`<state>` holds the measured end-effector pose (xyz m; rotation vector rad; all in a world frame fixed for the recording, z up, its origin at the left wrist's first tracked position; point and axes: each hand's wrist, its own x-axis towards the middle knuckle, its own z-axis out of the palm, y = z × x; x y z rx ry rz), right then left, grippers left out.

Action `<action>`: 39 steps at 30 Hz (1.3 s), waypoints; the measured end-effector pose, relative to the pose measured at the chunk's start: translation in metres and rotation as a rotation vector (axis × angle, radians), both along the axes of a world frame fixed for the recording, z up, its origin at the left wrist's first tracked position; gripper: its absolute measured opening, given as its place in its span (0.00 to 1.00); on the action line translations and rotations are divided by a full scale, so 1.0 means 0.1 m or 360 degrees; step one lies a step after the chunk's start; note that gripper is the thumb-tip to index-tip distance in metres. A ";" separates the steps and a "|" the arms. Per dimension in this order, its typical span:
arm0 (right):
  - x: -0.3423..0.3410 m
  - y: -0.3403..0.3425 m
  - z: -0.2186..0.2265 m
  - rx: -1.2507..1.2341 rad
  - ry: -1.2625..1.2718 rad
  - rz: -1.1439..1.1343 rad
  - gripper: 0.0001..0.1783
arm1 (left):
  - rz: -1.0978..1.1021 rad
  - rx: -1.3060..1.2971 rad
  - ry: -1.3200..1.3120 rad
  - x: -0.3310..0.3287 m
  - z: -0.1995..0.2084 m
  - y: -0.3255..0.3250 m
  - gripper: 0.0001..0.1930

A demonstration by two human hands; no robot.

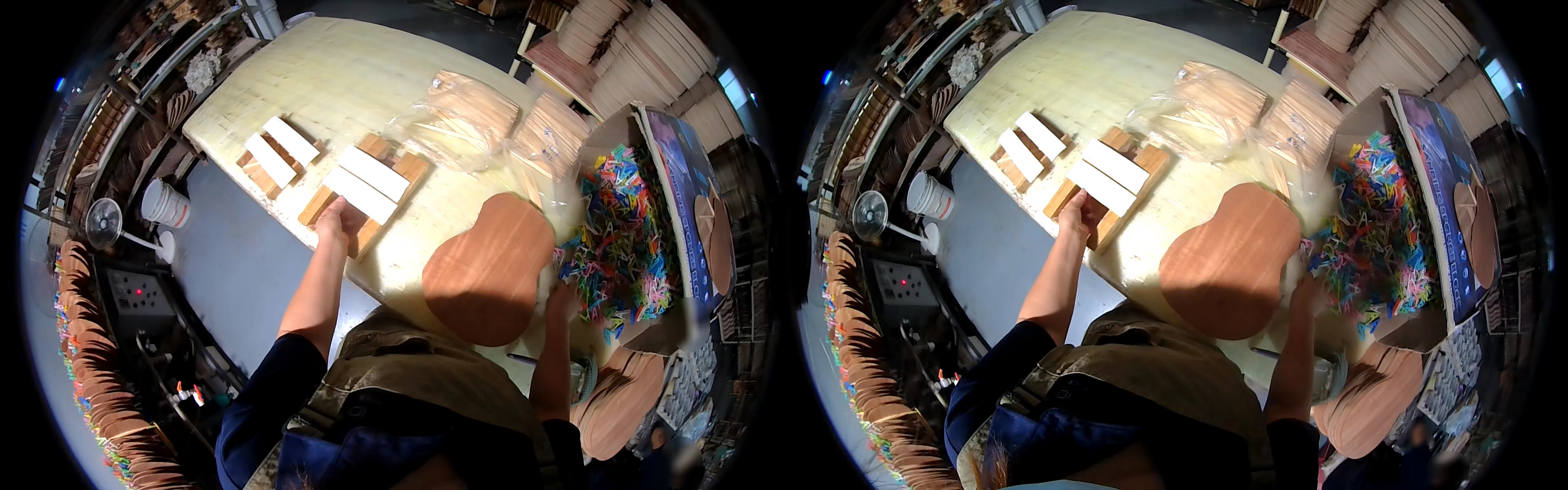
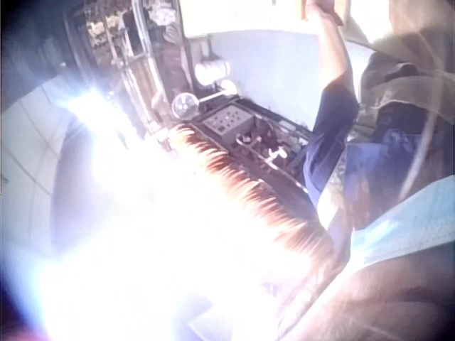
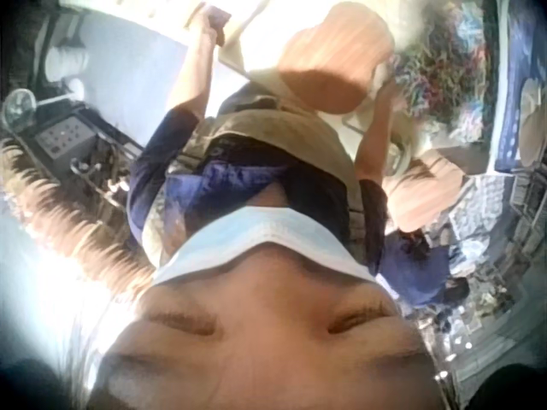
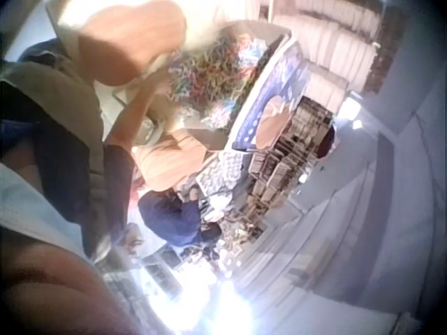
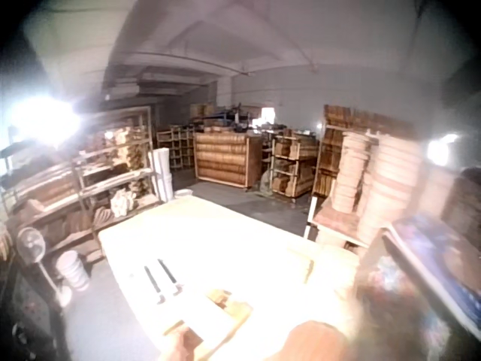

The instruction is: The person assembles craft kits by applying white adhesive tape to small rectangular wooden blocks and placing them on the table. They then pick up circular wooden pieces, attach colorful plastic sticks to them, and place the finished items on the table.

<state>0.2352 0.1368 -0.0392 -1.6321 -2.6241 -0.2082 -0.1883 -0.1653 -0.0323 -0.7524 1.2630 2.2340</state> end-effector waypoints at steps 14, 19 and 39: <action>0.02 -0.16 0.02 -0.1134 0.2315 -0.0718 0.16 | -0.0909 -0.0667 0.2461 1.29 0.67 0.97 0.05; 0.11 -0.21 -0.34 -0.1686 0.3081 -0.0897 0.08 | -0.1445 -0.0501 0.3038 1.88 0.53 1.60 0.06; -0.10 -0.26 -0.02 -0.1097 0.2143 -0.0573 0.11 | -0.1533 -0.0300 0.3007 2.01 0.19 1.85 0.05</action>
